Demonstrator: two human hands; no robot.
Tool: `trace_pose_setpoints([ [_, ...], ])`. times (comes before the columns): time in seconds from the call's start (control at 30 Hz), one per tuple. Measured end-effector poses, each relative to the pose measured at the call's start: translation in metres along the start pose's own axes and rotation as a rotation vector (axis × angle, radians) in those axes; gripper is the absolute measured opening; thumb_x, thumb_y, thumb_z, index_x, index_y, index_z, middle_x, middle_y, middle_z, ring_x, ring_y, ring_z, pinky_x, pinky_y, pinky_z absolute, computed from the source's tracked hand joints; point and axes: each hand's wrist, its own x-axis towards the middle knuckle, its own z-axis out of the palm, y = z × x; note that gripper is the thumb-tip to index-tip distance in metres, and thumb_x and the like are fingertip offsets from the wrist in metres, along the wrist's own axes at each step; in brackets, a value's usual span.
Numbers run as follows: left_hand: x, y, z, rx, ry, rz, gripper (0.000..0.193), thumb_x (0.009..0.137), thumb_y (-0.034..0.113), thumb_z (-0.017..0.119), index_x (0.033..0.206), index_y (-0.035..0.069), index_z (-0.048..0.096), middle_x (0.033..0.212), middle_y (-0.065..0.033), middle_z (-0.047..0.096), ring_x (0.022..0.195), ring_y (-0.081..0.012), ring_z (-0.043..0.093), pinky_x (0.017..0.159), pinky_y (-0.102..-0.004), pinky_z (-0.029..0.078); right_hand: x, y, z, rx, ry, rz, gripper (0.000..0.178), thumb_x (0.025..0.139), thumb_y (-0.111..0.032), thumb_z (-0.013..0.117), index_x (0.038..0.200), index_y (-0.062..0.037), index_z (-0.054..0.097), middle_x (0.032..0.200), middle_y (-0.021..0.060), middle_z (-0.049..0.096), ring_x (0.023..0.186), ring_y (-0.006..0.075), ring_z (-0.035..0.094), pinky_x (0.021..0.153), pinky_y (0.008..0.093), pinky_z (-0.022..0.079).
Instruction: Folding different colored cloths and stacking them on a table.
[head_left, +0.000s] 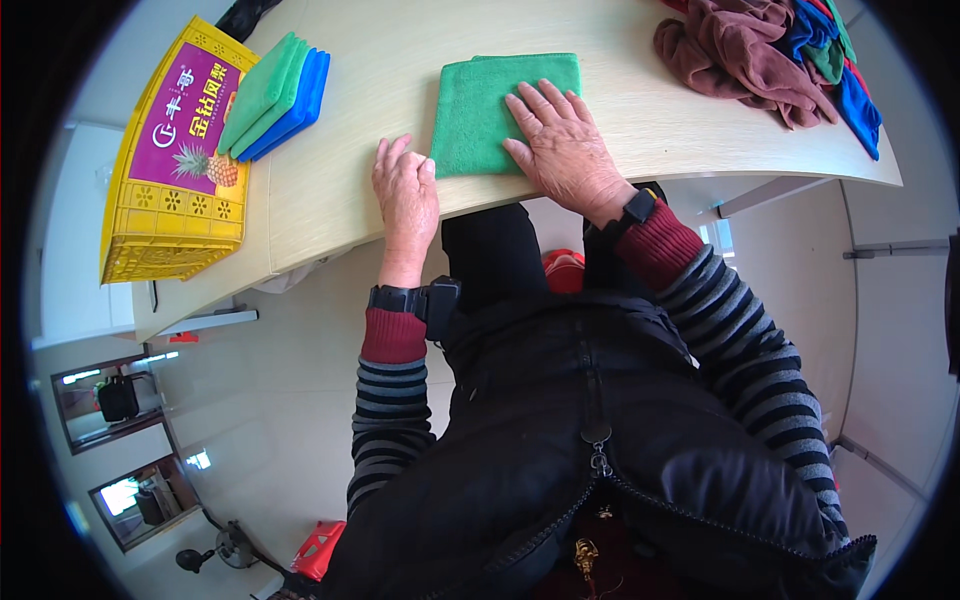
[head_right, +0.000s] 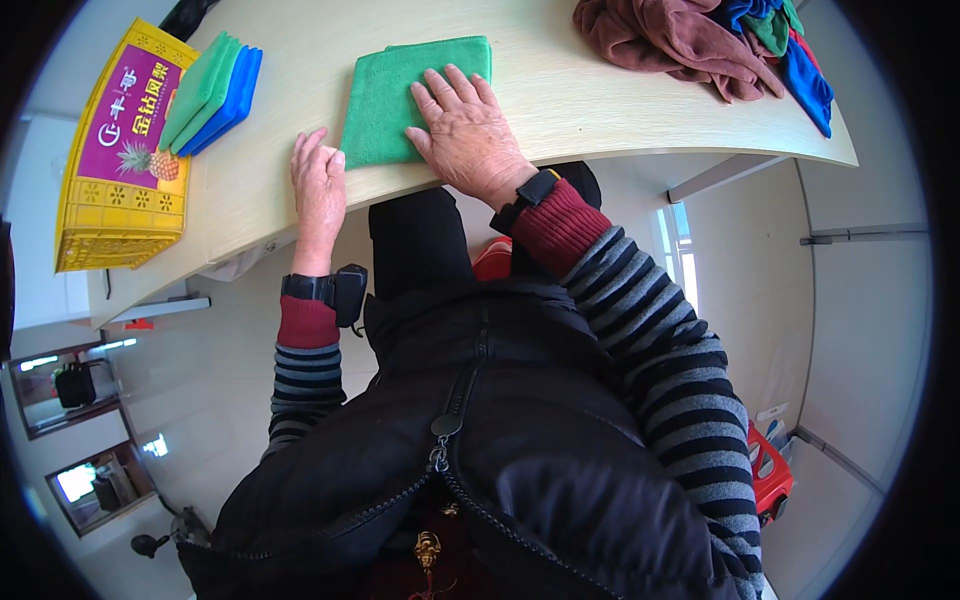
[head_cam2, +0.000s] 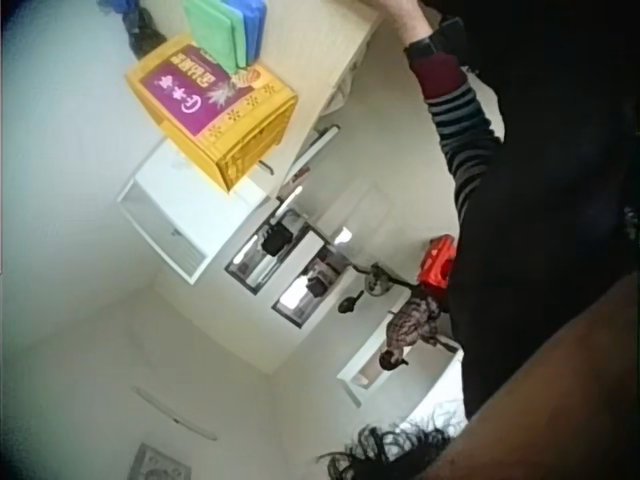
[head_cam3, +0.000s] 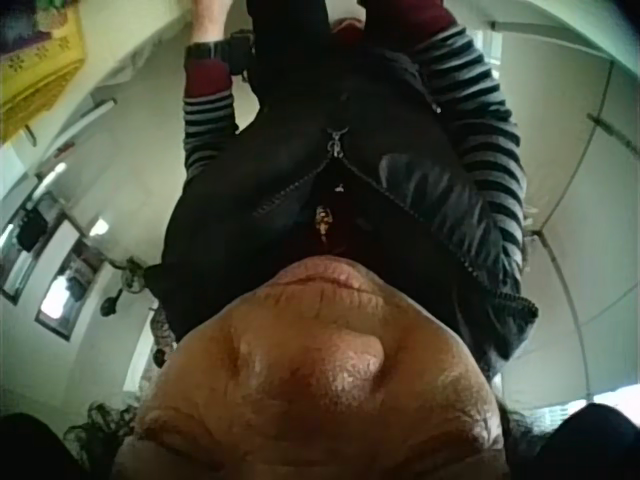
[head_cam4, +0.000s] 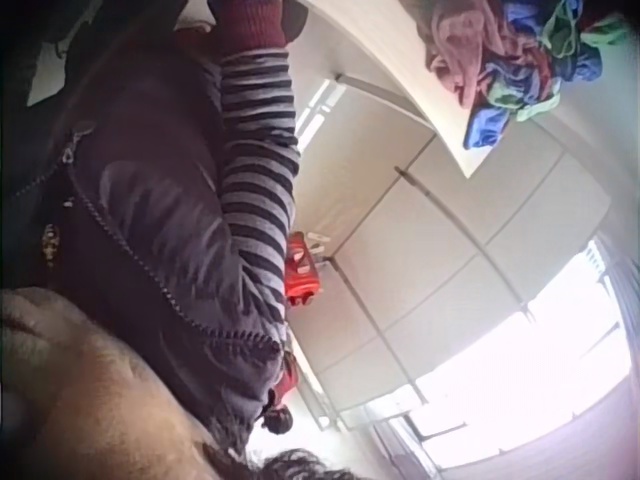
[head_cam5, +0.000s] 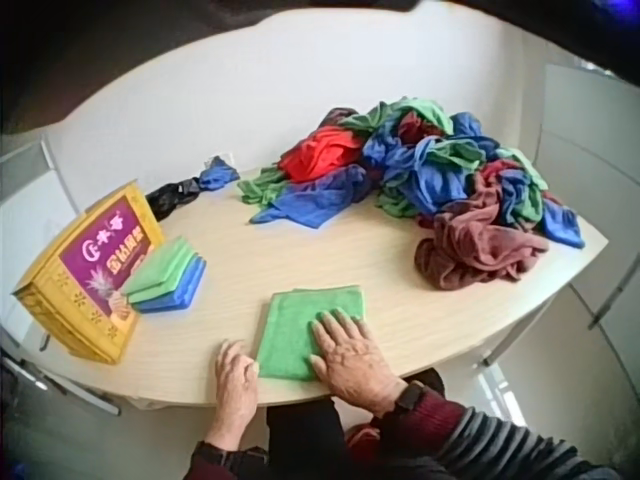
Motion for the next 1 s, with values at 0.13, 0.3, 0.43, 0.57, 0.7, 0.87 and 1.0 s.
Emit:
trace_pose_setpoints([
  [0.13,0.004,0.033,-0.004,0.159,0.109,0.07,0.019,0.098,0.017,0.057,0.107,0.001,0.062,0.144,-0.0187,0.05,0.143,-0.0411,0.033,0.118,-0.051,0.025,-0.003,0.004,0.001,-0.006,0.001,0.013,0.058,0.104,-0.043,0.042,0.149,-0.0058,0.043,0.154,0.0148,0.041,0.148,0.0328,0.031,0.122,0.0481,0.022],
  [0.3,0.042,0.072,0.001,0.034,0.018,0.3,0.043,0.102,0.029,0.051,0.133,-0.001,0.055,0.148,-0.0208,0.046,0.144,-0.0373,0.034,0.119,-0.0515,0.025,0.0,0.001,0.0,0.017,0.007,0.009,0.058,0.104,-0.043,0.042,0.149,-0.0046,0.043,0.154,0.016,0.041,0.147,0.0337,0.031,0.122,0.0488,0.022],
  [0.43,0.097,0.071,0.03,0.095,-0.274,0.357,0.058,0.105,0.042,0.04,0.147,0.003,0.045,0.154,-0.0186,0.042,0.146,-0.0326,0.033,0.12,-0.0505,0.022,-0.001,0.0,0.0,0.019,-0.002,0.017,0.059,0.104,-0.042,0.044,0.148,-0.0031,0.043,0.153,0.0181,0.041,0.147,0.0349,0.031,0.122,0.0492,0.022],
  [0.57,0.115,0.067,0.055,0.104,-0.462,0.352,0.061,0.106,0.048,0.03,0.152,0.011,0.04,0.16,-0.0119,0.034,0.15,-0.0289,0.026,0.122,-0.0492,0.015,-0.003,-0.003,-0.001,0.054,0.0,0.029,0.061,0.101,-0.042,0.048,0.147,-0.0015,0.043,0.152,0.0203,0.041,0.146,0.0361,0.032,0.121,0.0496,0.022],
  [0.7,0.123,0.061,0.061,0.094,-0.454,0.355,0.061,0.106,0.05,0.027,0.155,0.015,0.037,0.161,-0.0082,0.033,0.152,-0.0268,0.024,0.123,-0.0491,0.012,0.001,0.002,-0.003,0.079,0.002,0.025,0.064,0.099,-0.042,0.052,0.147,-0.0003,0.042,0.151,0.0213,0.041,0.145,0.0369,0.033,0.121,0.0499,0.023],
  [0.87,0.124,0.065,0.064,0.096,-0.478,0.372,0.06,0.106,0.049,0.027,0.155,0.016,0.037,0.162,-0.008,0.033,0.152,-0.0264,0.023,0.123,-0.0496,0.011,0.0,0.005,-0.007,0.128,0.025,0.049,0.066,0.097,-0.042,0.055,0.146,0.0003,0.042,0.15,0.0209,0.042,0.144,0.0374,0.035,0.121,0.0501,0.024],
  [1.0,0.124,0.06,0.065,0.077,-0.472,0.363,0.06,0.106,0.049,0.027,0.156,0.017,0.036,0.162,-0.0076,0.032,0.152,-0.0269,0.023,0.123,-0.0494,0.011,-0.001,0.005,-0.004,0.163,0.074,0.036,0.065,0.096,-0.04,0.057,0.146,0.0001,0.043,0.149,0.0204,0.043,0.144,0.0375,0.035,0.12,0.0501,0.025],
])
